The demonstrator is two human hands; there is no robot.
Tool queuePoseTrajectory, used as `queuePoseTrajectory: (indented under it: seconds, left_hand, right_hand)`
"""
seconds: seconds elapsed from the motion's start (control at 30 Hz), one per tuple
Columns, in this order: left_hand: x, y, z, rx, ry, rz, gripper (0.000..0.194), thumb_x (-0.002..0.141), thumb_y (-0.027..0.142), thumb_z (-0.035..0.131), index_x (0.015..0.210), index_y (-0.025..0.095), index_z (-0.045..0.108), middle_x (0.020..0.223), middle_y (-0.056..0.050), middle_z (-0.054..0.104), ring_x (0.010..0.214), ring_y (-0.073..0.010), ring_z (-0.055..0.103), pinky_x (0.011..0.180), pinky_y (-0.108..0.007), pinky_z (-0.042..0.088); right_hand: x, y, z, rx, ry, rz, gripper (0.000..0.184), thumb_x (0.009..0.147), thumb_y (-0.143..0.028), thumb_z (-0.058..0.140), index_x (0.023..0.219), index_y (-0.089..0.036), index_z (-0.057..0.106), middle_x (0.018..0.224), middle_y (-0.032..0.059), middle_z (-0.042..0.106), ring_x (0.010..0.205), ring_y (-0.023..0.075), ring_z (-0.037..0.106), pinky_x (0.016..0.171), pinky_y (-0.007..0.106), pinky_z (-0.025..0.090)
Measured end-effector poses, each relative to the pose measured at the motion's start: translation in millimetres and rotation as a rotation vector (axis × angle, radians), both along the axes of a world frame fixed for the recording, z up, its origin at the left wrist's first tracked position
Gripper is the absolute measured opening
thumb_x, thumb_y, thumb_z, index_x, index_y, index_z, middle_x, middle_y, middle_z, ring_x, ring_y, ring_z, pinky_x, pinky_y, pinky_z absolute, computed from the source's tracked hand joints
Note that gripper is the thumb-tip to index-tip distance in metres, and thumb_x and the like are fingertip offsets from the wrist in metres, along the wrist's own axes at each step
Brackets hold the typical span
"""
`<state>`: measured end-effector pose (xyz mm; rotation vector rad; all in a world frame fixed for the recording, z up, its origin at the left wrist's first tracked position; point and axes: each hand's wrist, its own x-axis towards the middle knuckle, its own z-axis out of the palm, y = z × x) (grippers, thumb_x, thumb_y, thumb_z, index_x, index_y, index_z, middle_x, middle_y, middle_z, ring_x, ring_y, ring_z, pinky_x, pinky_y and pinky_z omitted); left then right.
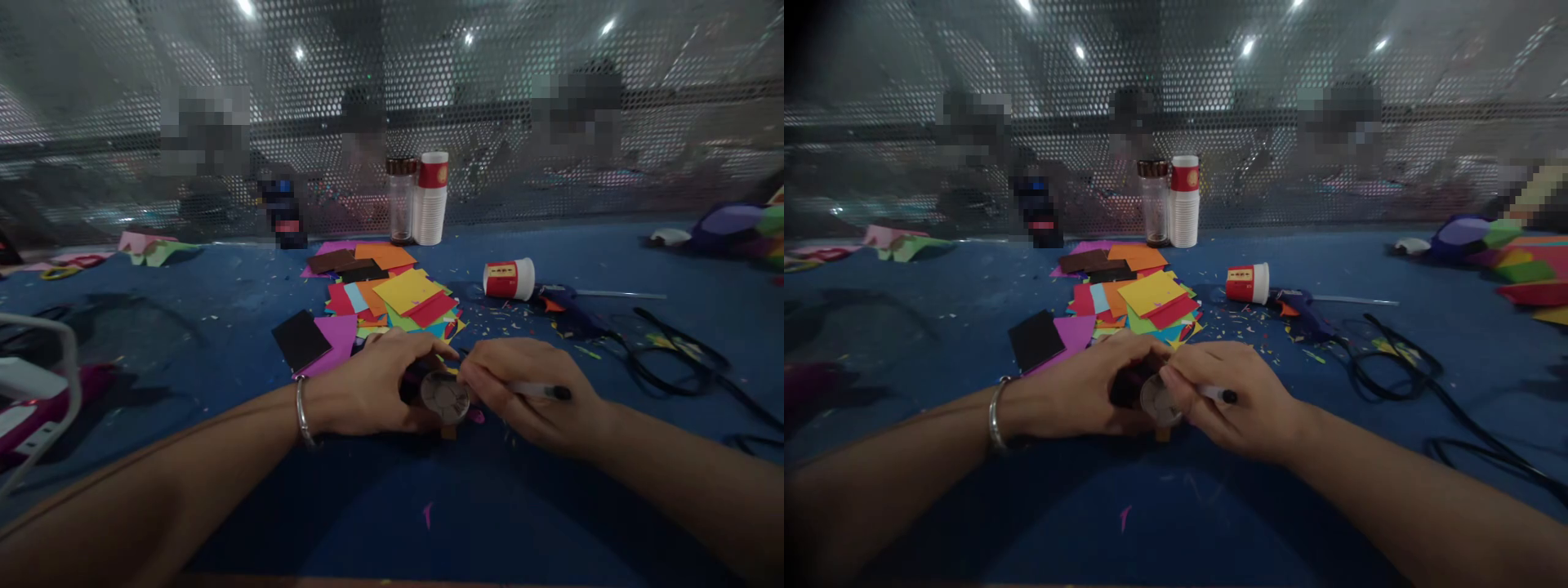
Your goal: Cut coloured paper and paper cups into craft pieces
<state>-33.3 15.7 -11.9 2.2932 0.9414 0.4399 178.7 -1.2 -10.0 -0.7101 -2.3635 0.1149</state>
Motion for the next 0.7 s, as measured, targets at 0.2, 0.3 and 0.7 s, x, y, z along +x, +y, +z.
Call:
queuePoseTrajectory:
  seconds: [0.2, 0.3, 0.7]
  left_hand:
    - [-0.2, 0.1, -1.4, -0.023, -0.02, 0.013, 0.059, 0.067, 0.037, 0.079, 0.12, 0.023, 0.059, 0.115, -0.007, 0.067, 0.105, -0.027, 0.061, 0.092, -0.044, 0.045]
    - [-0.1, -0.1, -2.1, -0.03, -0.021, 0.021, 0.062, 0.067, 0.038, 0.079, 0.123, 0.022, 0.058, 0.117, -0.008, 0.066, 0.105, -0.0268, 0.061, 0.092, -0.043, 0.045]
    - [-0.6, 0.0, -0.7, -0.001, 0.024, 0.022, 0.061, 0.068, 0.042, 0.079, 0.122, 0.024, 0.057, 0.118, -0.008, 0.065, 0.108, -0.0294, 0.06, 0.095, -0.047, 0.044]
  right_hand:
    - [2.3, -1.1, 3.3, -0.014, -0.034, -0.021, 0.034, 0.098, -0.017, 0.038, 0.066, -0.021, 0.049, 0.054, -0.0024, 0.055, 0.047, 0.0093, 0.049, 0.049, 0.022, 0.037]
    - [3.2, -2.3, 5.5, -0.004, -0.021, -0.009, 0.034, 0.097, -0.016, 0.039, 0.065, -0.021, 0.05, 0.054, -0.0026, 0.055, 0.047, 0.0086, 0.049, 0.049, 0.021, 0.038]
    - [4.5, -0.5, -2.5, 0.007, -0.006, -0.024, 0.038, 0.1, -0.023, 0.036, 0.064, -0.022, 0.048, 0.052, -0.0028, 0.053, 0.045, 0.0094, 0.047, 0.048, 0.024, 0.035]
